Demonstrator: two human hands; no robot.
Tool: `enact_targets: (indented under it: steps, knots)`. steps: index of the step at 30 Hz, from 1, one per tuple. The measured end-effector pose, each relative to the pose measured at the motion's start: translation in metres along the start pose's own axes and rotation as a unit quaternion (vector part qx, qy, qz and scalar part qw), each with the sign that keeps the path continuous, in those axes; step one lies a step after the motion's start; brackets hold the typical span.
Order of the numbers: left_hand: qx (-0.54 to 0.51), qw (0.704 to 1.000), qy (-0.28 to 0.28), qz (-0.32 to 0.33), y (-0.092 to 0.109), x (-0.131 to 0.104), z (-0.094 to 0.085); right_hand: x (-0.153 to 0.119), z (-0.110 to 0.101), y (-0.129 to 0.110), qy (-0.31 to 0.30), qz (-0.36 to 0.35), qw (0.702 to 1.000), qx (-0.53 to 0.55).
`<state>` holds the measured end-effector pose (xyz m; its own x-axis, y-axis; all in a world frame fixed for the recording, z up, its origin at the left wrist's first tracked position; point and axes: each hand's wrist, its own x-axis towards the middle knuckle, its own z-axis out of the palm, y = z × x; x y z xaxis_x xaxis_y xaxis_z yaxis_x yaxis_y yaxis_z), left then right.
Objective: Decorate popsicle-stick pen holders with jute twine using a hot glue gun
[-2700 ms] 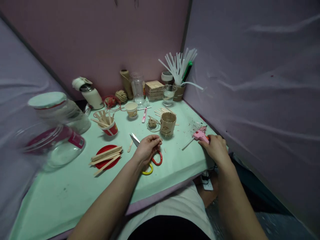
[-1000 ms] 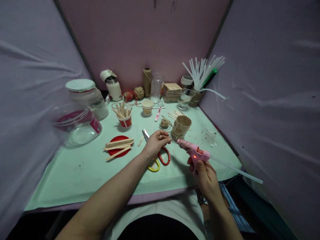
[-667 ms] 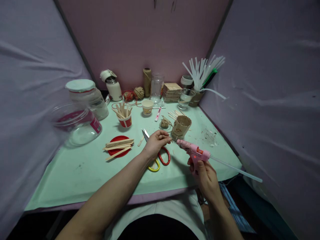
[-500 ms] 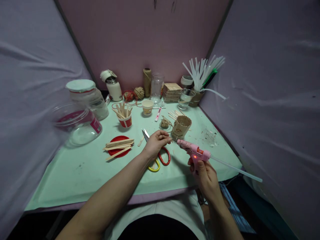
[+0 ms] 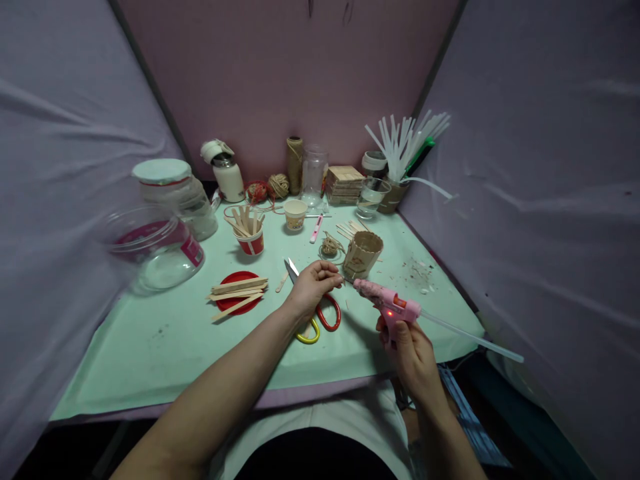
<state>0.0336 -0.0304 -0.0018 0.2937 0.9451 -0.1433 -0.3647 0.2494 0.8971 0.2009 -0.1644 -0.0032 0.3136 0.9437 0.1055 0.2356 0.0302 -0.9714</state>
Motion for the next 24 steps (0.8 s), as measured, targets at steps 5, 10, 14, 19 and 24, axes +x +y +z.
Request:
enact_targets:
  steps: [5, 10, 14, 19, 24]
  knots:
    - [-0.005, 1.000, 0.000, 0.001, -0.0004, 0.0002, 0.0000, 0.0002, 0.0006, 0.0001, 0.006, 0.001, 1.000, -0.007]
    - [-0.007, 1.000, -0.001, -0.004, -0.0008, 0.0006, -0.0004, 0.0004, 0.0008, -0.0028, 0.006, 0.005, 1.000, -0.003]
    - [-0.006, 1.000, -0.003, -0.002, -0.0013, 0.0007, -0.0007, 0.0003, 0.0011, -0.0054, 0.011, 0.002, 1.000, -0.013]
    - [-0.006, 1.000, -0.001, 0.001, -0.0020, 0.0007, -0.0013, 0.0006, 0.0006, -0.0019, 0.007, 0.008, 1.000, -0.003]
    - [0.000, 1.000, -0.003, 0.004, -0.0021, 0.0006, -0.0021, 0.0004, 0.0008, -0.0013, 0.009, 0.008, 1.000, 0.004]
